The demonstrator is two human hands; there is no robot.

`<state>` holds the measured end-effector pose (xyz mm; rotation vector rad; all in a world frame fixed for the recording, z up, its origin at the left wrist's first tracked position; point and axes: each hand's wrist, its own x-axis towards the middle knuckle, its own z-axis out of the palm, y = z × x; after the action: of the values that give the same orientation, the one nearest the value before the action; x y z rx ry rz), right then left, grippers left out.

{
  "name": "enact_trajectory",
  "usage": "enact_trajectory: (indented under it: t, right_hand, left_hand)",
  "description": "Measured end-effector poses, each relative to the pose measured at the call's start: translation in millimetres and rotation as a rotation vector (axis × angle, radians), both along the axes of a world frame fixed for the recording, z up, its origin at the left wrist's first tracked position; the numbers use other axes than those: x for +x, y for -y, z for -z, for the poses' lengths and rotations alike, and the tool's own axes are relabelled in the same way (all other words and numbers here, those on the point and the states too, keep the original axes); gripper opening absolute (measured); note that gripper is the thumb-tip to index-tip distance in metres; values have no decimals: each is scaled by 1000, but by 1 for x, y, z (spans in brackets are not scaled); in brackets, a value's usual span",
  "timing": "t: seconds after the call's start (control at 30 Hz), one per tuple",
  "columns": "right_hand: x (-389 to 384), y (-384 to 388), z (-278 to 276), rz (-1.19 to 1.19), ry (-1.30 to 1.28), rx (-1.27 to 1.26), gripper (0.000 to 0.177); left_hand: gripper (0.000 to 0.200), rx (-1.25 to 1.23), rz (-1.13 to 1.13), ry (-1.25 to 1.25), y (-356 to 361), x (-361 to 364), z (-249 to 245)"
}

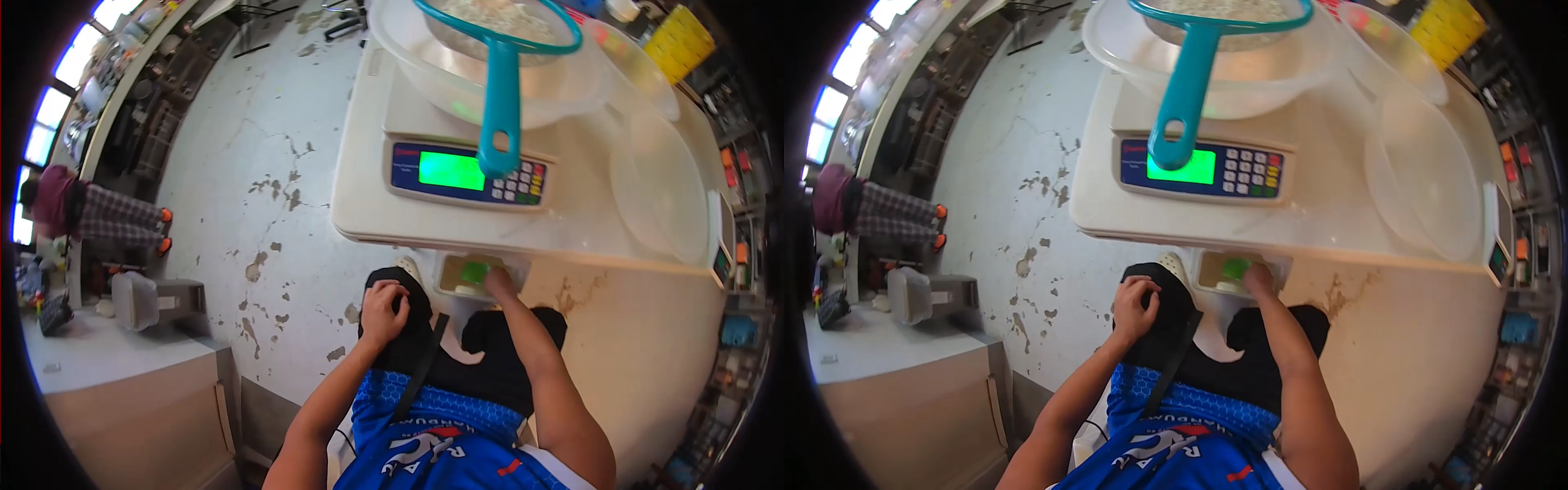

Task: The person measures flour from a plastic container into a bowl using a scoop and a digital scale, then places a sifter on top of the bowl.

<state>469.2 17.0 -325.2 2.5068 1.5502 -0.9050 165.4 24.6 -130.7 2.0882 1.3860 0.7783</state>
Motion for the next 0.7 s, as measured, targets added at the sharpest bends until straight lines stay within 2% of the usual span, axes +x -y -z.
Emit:
enact_trajectory:
  t: [0.03, 0.13, 0.27, 0.47, 0.7]
  right_hand:
    - [-3, -4, 16, 63, 10, -9, 31]
    - [4, -9, 84, 0, 51, 108, 32]
    - [-21, -49, 96, -51, -49, 209, 32]
    - [-40, -31, 123, -62, -160, 295, 32]
    - [-14, -20, 118, -112, -153, 421, 31]
  left_hand:
    - [8, 8, -25, -22, -2, 1, -1]
    - [9, -31, -2, -32, -1, -2, 6]
    - [11, -31, 16, -39, -2, -3, 4]
    - [11, -43, 22, -66, -6, 2, 3]
    - [12, -37, 29, -68, -7, 2, 6]
